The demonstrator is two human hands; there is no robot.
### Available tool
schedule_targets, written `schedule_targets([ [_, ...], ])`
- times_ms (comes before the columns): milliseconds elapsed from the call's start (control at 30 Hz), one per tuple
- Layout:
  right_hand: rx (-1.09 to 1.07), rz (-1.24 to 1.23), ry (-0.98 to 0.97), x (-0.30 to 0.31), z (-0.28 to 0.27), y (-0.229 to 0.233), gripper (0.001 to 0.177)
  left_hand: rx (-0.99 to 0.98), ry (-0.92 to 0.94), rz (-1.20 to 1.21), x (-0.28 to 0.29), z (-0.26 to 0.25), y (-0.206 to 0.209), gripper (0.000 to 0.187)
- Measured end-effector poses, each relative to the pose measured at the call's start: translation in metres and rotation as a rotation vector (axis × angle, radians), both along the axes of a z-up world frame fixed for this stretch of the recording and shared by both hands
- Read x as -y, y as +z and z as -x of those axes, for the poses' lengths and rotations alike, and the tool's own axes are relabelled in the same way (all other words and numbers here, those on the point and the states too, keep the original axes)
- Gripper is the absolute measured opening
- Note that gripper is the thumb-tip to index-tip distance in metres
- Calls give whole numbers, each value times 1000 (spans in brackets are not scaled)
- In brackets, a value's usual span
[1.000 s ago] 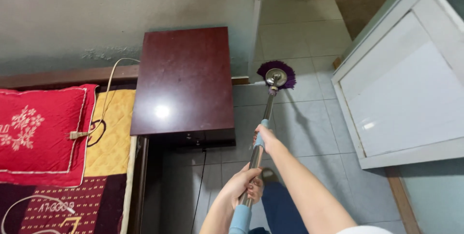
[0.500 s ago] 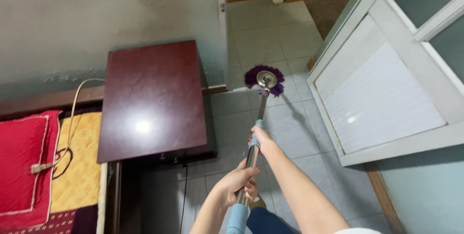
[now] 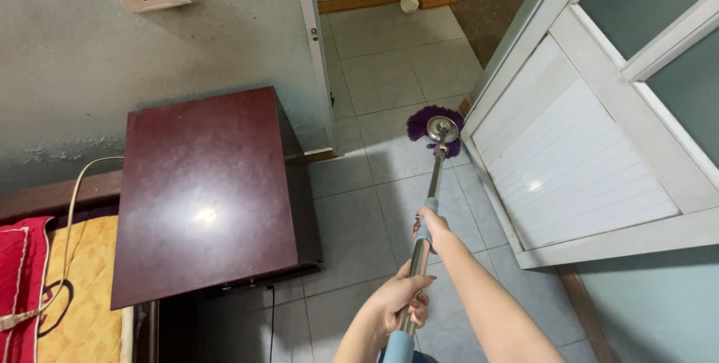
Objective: The person mops a tiled bedroom floor using a purple spin mop. They move the mop back and forth across the floor, covering areas near a bed, a small cabinet, and a wardrobe.
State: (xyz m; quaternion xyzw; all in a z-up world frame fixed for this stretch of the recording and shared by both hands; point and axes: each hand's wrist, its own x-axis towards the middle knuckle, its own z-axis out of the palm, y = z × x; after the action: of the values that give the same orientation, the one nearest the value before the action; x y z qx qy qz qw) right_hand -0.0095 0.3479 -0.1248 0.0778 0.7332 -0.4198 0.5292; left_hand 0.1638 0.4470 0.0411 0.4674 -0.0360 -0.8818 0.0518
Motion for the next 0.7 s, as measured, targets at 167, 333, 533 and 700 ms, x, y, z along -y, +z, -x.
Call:
schedule_targets([
  [167, -22, 11, 77, -4, -27, -10, 11, -102, 143, 104, -21, -26, -32, 16],
  [333, 28, 15, 77, -22, -77, -49, 16, -149, 213, 58, -53, -89, -29, 22],
  [533, 43, -15, 123, -78, -155, -67, 15, -191, 250, 61, -123, -167, -45, 19],
  [700, 63, 16, 140, -154, -241, -64, 12, -152, 303, -5, -201, -251, -14, 14],
])
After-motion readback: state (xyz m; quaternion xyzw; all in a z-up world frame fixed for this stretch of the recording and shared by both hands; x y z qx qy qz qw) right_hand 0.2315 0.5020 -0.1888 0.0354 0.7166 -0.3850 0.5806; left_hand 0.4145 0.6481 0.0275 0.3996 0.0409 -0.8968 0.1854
